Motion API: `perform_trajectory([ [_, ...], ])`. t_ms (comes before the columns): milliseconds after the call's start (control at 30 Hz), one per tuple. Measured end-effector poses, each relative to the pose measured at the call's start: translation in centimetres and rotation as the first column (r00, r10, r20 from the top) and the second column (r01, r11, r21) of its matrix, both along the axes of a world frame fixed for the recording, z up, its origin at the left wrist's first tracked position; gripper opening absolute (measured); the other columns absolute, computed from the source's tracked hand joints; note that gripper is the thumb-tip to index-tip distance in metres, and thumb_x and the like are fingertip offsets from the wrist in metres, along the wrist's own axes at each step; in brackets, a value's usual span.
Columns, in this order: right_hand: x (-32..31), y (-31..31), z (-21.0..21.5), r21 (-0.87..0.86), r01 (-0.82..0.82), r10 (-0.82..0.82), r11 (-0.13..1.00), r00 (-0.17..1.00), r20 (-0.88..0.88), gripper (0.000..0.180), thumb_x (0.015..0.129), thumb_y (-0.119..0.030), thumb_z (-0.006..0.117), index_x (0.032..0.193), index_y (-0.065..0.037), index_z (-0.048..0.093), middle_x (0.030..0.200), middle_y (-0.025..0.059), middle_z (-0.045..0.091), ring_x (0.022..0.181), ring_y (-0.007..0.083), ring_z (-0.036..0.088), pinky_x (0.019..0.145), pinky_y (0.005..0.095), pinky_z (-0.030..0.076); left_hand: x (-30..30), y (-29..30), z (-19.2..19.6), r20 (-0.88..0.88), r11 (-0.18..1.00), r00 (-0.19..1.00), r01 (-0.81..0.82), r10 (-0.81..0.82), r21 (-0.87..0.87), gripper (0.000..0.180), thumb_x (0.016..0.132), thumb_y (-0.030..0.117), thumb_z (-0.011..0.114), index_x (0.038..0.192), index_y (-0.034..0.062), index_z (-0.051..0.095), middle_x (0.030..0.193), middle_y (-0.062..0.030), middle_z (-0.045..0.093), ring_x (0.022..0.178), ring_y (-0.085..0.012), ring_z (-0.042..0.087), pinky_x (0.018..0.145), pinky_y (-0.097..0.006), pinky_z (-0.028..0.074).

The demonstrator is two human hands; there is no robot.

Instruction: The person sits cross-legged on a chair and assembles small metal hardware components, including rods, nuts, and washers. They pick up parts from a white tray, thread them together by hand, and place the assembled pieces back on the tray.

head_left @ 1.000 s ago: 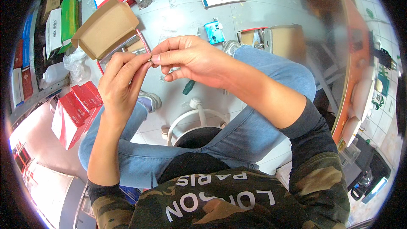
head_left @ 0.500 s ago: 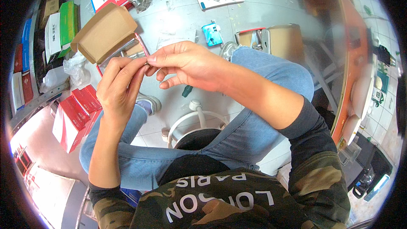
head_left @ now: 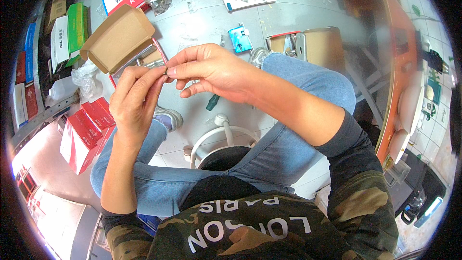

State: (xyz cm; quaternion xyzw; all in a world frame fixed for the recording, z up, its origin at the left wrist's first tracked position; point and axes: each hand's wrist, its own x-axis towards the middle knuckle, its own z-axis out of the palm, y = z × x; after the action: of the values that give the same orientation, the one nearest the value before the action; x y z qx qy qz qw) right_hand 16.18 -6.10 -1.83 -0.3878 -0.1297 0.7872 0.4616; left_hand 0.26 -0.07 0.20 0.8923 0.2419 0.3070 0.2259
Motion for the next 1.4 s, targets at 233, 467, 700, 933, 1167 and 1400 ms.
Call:
perform_trajectory([
  [233,0.28,0.02,0.18,0.015,-0.035,0.034,0.999,0.999,0.036,0.020,0.083,-0.017,0.055,0.094,0.000,0.057,0.086,0.0065,0.058,0.077,0.0118,0.055,0.068,0.0272,0.050,-0.15,-0.16,0.21,-0.030,0.999,0.999,-0.013,0.012,-0.041,0.020,0.066,-0.005,0.064,0.086,-0.0005,0.062,0.073,-0.0084,0.054,0.065,-0.0166,0.054,0.056,-0.024,0.043],
  [467,0.19,0.19,0.24,0.006,-0.040,0.040,0.999,0.998,0.053,0.021,0.082,-0.015,0.056,0.096,0.000,0.056,0.089,0.0076,0.057,0.077,0.0123,0.055,0.068,0.0274,0.050,0.00,-0.06,0.21,0.008,1.000,1.000,0.001,-0.001,-0.008,0.021,0.065,-0.005,0.065,0.085,0.0010,0.062,0.070,-0.0068,0.053,0.060,-0.0153,0.053,0.050,-0.025,0.042],
  [700,0.22,0.15,0.24,0.011,-0.032,0.032,0.999,0.999,0.004,0.021,0.083,-0.015,0.055,0.096,0.001,0.055,0.089,0.0080,0.058,0.077,0.0131,0.056,0.069,0.0276,0.050,-0.12,0.08,0.10,-0.008,1.000,1.000,0.004,-0.004,0.003,0.022,0.065,-0.004,0.065,0.086,0.0019,0.062,0.071,-0.0065,0.053,0.060,-0.0155,0.053,0.051,-0.025,0.042],
  [933,0.13,0.09,0.14,0.024,-0.018,0.018,1.000,1.000,0.024,0.021,0.083,-0.015,0.055,0.096,0.001,0.056,0.089,0.0082,0.058,0.079,0.0132,0.056,0.071,0.0283,0.050,-0.15,0.04,-0.07,-0.008,1.000,1.000,-0.004,0.004,0.011,0.022,0.065,-0.004,0.065,0.086,0.0022,0.062,0.071,-0.0067,0.053,0.061,-0.0160,0.054,0.051,-0.025,0.043],
  [1167,0.24,0.10,0.32,0.024,-0.057,0.056,0.998,0.996,0.069,0.021,0.083,-0.015,0.055,0.096,0.001,0.056,0.087,0.0078,0.058,0.079,0.0130,0.056,0.070,0.0279,0.050,-0.11,0.10,0.01,0.010,1.000,1.000,0.009,-0.010,0.015,0.023,0.065,-0.004,0.065,0.086,0.0019,0.062,0.071,-0.0068,0.054,0.060,-0.0158,0.054,0.051,-0.025,0.043],
  [1400,0.23,0.15,0.22,0.014,-0.032,0.032,0.999,0.999,-0.026,0.021,0.082,-0.015,0.055,0.095,0.001,0.056,0.086,0.0071,0.058,0.078,0.0127,0.056,0.070,0.0280,0.051,-0.24,0.07,-0.07,-0.010,1.000,1.000,0.001,0.000,0.024,0.022,0.065,-0.004,0.065,0.086,0.0021,0.062,0.071,-0.0065,0.054,0.060,-0.0160,0.054,0.050,-0.025,0.043],
])
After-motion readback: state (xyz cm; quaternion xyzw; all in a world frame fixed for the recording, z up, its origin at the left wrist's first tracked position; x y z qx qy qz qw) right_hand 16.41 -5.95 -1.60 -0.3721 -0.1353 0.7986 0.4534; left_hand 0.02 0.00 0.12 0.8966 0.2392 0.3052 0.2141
